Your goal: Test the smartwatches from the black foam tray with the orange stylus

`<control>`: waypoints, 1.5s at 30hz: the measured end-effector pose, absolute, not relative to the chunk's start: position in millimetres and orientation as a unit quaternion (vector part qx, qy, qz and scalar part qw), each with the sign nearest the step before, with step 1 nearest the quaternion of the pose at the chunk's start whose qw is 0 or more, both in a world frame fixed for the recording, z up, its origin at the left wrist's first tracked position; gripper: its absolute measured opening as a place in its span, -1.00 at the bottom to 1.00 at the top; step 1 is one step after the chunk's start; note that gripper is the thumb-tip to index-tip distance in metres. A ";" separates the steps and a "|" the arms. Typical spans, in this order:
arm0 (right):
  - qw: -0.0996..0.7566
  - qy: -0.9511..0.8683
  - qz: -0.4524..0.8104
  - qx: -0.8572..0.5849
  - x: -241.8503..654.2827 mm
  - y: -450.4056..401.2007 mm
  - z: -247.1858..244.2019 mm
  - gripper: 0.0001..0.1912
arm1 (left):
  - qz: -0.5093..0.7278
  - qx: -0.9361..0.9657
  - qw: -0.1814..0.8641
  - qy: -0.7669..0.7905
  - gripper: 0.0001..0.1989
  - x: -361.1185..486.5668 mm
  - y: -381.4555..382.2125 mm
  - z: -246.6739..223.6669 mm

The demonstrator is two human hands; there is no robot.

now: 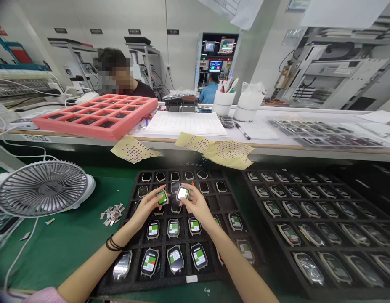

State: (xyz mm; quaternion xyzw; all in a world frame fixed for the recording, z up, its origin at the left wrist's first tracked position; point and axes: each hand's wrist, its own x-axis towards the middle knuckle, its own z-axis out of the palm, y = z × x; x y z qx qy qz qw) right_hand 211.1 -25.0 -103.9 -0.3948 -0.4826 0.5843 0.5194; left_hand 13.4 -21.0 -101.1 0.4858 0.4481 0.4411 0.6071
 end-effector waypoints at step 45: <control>0.528 -0.417 0.578 -0.462 214.1 -27.4 -94.8 -0.63 | 0.436 0.491 0.604 0.452 -0.42 12.3 -19.9 -102.9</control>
